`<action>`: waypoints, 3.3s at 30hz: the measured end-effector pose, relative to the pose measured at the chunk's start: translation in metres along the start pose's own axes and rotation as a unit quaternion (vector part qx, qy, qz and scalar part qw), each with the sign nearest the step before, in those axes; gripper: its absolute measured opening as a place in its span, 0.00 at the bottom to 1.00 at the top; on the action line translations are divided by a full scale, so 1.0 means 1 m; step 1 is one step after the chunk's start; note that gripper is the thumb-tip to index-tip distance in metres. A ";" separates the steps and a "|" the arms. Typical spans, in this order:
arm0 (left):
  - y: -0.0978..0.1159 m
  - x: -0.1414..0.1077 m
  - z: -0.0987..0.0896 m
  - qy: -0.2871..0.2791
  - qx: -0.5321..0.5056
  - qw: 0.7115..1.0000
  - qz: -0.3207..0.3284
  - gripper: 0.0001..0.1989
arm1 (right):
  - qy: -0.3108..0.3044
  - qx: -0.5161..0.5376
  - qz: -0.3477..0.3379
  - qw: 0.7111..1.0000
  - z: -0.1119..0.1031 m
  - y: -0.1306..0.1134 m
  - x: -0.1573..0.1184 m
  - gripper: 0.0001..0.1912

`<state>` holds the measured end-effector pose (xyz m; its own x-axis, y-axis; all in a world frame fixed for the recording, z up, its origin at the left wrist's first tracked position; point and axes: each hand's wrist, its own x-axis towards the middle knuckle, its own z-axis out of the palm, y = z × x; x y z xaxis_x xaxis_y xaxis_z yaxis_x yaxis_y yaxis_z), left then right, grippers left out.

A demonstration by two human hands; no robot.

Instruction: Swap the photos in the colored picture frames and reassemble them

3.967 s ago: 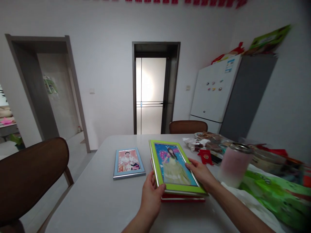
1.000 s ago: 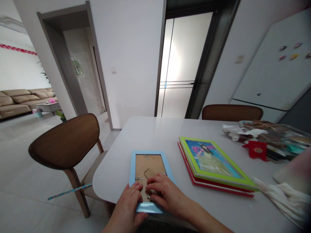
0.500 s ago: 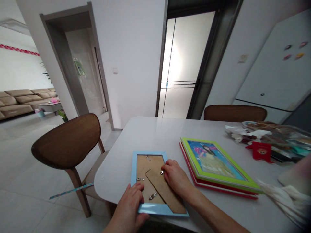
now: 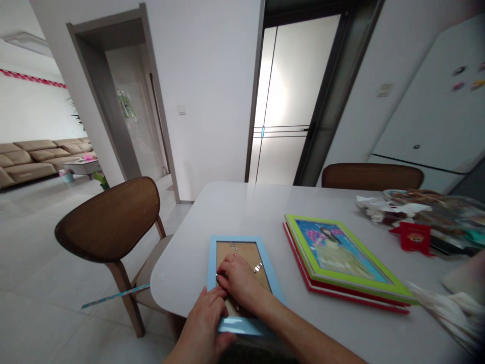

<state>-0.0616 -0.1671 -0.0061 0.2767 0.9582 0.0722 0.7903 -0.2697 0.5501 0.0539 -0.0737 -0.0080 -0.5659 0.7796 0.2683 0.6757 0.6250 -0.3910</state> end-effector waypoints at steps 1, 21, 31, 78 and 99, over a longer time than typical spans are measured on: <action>0.000 0.000 0.000 -0.001 0.000 1.000 -0.002 0.12 | 0.002 -0.001 0.005 1.000 0.002 0.000 0.000 0.08; -0.003 0.002 0.002 -0.022 -0.019 0.999 -0.014 0.14 | 0.063 -0.068 0.144 0.985 0.003 0.050 0.025 0.13; 0.000 0.005 0.002 -0.017 -0.033 0.999 -0.018 0.14 | -0.011 -0.006 0.101 0.995 -0.030 0.025 -0.054 0.19; 0.051 0.022 -0.004 0.269 -0.045 0.951 0.147 0.23 | 0.066 0.437 0.285 0.850 -0.073 0.032 -0.076 0.37; -0.057 -0.039 -0.032 0.186 0.134 0.951 -0.206 0.17 | 0.006 -0.103 0.204 0.973 -0.032 0.072 -0.092 0.21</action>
<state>-0.1347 -0.1863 -0.0137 -0.2601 0.9417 0.2136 0.9143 0.1691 0.3680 0.1695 -0.0997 -0.0326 -0.2247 0.9645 0.1388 0.9241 0.2561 -0.2835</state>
